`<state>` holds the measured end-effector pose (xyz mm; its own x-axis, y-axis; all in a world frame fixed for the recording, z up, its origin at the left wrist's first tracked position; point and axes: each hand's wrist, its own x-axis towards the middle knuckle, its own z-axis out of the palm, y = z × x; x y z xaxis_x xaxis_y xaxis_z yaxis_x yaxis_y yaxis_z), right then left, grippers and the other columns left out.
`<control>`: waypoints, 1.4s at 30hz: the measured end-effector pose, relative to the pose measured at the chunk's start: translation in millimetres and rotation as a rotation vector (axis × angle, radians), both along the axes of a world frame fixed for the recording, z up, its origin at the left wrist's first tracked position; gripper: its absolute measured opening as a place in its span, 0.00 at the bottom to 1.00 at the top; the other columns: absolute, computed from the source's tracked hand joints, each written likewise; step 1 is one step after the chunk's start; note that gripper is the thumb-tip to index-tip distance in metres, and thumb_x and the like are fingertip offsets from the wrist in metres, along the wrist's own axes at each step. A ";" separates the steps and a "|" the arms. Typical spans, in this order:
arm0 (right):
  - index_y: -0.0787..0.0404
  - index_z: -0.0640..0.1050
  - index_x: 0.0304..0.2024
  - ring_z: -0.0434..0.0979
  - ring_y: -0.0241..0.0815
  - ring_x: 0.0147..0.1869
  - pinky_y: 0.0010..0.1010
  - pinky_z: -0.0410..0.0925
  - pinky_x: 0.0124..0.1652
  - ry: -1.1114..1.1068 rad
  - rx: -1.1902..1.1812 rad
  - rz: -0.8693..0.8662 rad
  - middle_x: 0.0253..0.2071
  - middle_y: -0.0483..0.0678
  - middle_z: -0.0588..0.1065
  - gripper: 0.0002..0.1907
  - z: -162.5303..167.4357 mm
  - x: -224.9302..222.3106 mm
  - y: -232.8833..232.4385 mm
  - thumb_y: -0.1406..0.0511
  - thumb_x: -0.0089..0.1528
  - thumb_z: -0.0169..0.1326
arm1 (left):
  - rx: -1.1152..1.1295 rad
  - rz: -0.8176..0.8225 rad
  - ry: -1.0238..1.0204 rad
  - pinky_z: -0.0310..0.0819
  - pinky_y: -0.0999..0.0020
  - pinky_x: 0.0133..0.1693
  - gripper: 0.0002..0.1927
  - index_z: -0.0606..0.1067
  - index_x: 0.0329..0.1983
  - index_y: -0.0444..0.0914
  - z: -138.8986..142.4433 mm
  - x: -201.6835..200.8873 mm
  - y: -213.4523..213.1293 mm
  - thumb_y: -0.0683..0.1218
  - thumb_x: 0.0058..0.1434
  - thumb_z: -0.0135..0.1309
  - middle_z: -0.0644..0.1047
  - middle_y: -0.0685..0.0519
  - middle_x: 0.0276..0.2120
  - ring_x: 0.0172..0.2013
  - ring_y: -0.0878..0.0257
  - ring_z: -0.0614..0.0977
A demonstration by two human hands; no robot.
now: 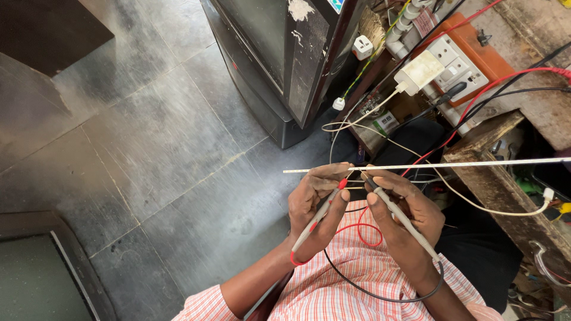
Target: The person uses multimeter probes to test a long white LED strip and a metal chassis on a cluttered workbench. The LED strip lights up when the probes contact its terminals, and the person repeatedly moves the probes along the strip and the chassis.
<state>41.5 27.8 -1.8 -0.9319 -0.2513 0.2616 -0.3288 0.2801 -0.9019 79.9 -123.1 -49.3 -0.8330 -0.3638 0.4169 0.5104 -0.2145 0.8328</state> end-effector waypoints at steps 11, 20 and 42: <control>0.63 0.79 0.51 0.84 0.34 0.51 0.18 0.76 0.41 0.030 -0.001 0.011 0.55 0.52 0.80 0.13 -2.8 0.4 2.3 0.69 0.64 0.61 | 0.042 -0.022 0.004 0.80 0.68 0.58 0.06 0.68 0.47 0.28 -3.5 0.4 0.3 0.35 0.72 0.52 0.74 0.33 0.59 0.59 0.56 0.81; 0.63 0.79 0.51 0.83 0.32 0.49 0.17 0.75 0.40 0.023 -0.018 0.009 0.54 0.52 0.80 0.13 -4.4 2.1 3.1 0.69 0.64 0.60 | 0.099 -0.046 -0.042 0.79 0.74 0.52 0.06 0.68 0.47 0.28 -8.7 2.1 1.7 0.36 0.72 0.52 0.75 0.33 0.59 0.55 0.61 0.81; 0.65 0.79 0.50 0.81 0.34 0.42 0.19 0.71 0.34 -0.010 0.030 -0.043 0.54 0.54 0.81 0.13 -5.6 1.7 4.9 0.69 0.63 0.61 | 0.083 -0.035 0.009 0.81 0.68 0.57 0.07 0.67 0.47 0.29 -7.7 0.5 1.1 0.35 0.72 0.53 0.74 0.34 0.60 0.59 0.56 0.81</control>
